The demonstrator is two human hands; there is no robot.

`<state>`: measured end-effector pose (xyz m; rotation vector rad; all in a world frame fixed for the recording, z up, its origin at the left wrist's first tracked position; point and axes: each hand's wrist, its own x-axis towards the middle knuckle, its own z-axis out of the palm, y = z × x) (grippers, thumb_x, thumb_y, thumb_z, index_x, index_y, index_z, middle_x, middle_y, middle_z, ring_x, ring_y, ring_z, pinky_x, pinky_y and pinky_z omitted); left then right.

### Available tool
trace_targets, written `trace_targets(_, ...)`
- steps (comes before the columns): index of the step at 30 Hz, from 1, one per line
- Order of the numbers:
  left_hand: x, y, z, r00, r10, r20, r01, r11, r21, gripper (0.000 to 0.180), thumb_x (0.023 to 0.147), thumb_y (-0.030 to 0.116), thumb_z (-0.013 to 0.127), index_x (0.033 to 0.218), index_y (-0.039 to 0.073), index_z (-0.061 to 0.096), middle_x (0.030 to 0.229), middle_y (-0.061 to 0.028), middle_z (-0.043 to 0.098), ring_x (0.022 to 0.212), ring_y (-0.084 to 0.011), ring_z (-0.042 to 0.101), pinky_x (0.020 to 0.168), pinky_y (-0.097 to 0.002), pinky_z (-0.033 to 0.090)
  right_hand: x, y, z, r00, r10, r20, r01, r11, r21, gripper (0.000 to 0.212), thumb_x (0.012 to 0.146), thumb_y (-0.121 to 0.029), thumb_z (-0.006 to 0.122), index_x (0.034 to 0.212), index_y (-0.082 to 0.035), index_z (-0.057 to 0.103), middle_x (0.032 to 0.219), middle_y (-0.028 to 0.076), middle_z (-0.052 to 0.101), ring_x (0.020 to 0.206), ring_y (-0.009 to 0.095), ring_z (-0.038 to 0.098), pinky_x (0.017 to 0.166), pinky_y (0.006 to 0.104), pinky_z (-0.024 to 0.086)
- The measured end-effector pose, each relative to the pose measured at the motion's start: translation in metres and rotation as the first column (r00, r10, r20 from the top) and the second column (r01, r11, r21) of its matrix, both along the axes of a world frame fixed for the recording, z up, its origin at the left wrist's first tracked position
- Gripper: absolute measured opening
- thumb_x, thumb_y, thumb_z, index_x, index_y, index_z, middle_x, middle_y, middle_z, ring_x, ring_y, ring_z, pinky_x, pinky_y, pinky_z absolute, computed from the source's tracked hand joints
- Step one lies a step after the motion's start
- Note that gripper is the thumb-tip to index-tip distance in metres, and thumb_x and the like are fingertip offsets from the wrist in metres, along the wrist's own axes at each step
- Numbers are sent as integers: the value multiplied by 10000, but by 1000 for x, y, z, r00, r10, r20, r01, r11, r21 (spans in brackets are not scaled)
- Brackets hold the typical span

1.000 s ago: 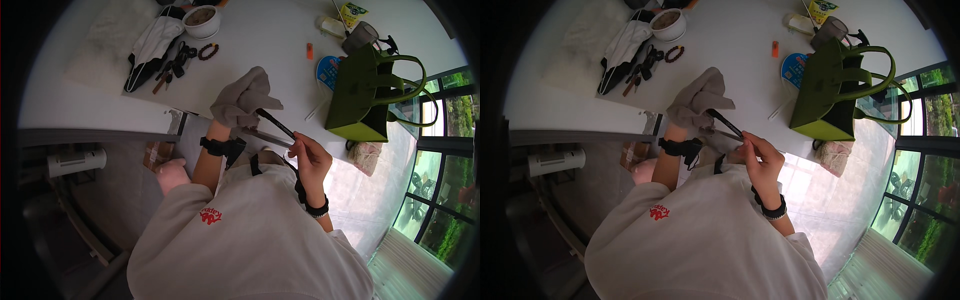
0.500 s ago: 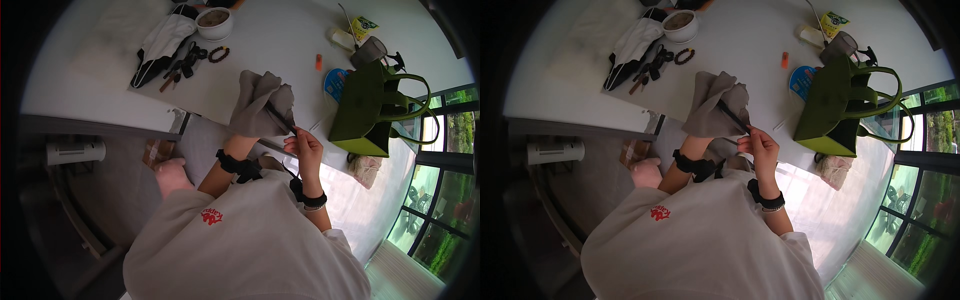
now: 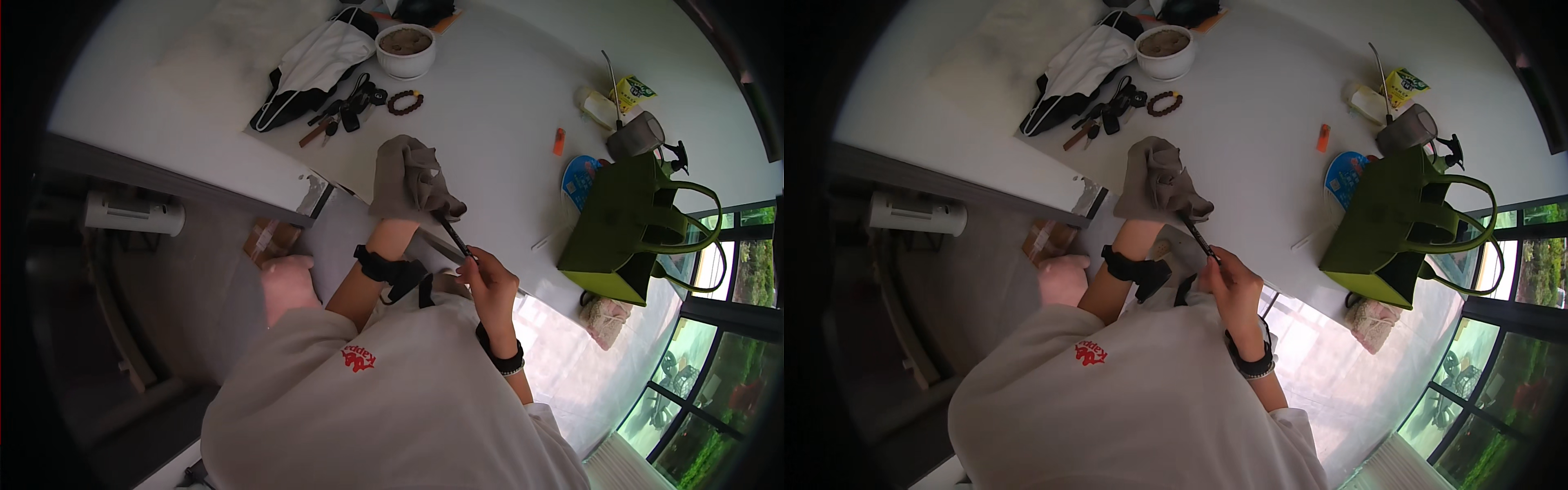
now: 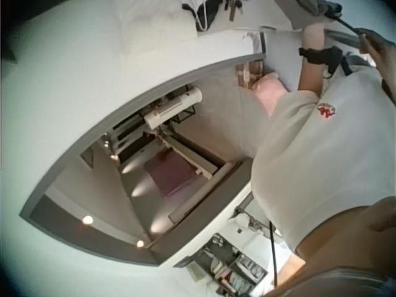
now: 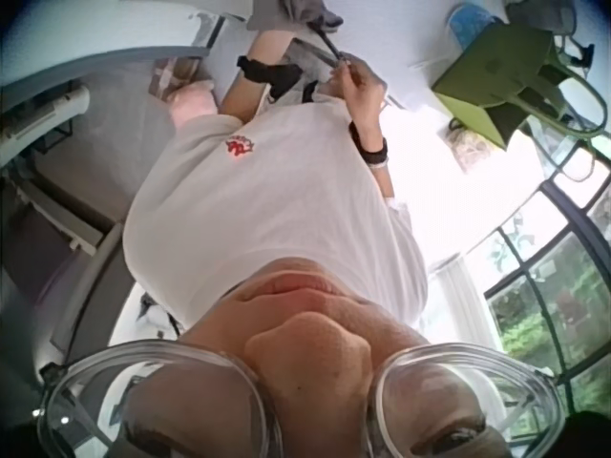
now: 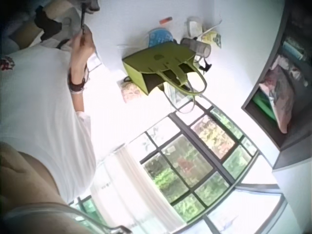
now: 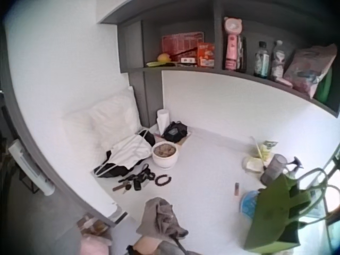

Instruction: The person wipes a grey cloth over a desk surface and several objects including keys, a small red clip, and a blue hand fan, then places a pink cloth item on a shelf.

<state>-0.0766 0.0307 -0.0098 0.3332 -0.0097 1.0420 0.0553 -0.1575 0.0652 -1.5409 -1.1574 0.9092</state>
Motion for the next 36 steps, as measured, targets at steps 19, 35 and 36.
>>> trace_targets(19,-45,23,132,947,-211,-240,71,870,-488,142,805,216,436,725,100,460,660,9,422,618,-157,393,640,-321,354,-50,47,38,984,-79,-160,94,991,91,195,826,-25,564,1011,35,582,683,73,632,597,112,614,552,202,481)
trace_targets(35,-96,60,104,921,-382,-80,350,899,-264,180,853,208,457,858,39,519,787,-70,511,703,-216,489,686,-337,410,-113,100,19,997,-82,13,81,994,77,202,826,-49,573,1025,-15,578,687,70,636,604,106,628,552,201,477)
trace_targets(36,-98,60,103,921,-371,-119,331,906,-264,179,853,207,458,858,38,519,786,-69,511,702,-216,489,685,-337,410,-116,103,17,996,-86,16,84,993,83,202,826,-49,573,1025,-15,578,687,70,636,604,106,628,552,201,477)
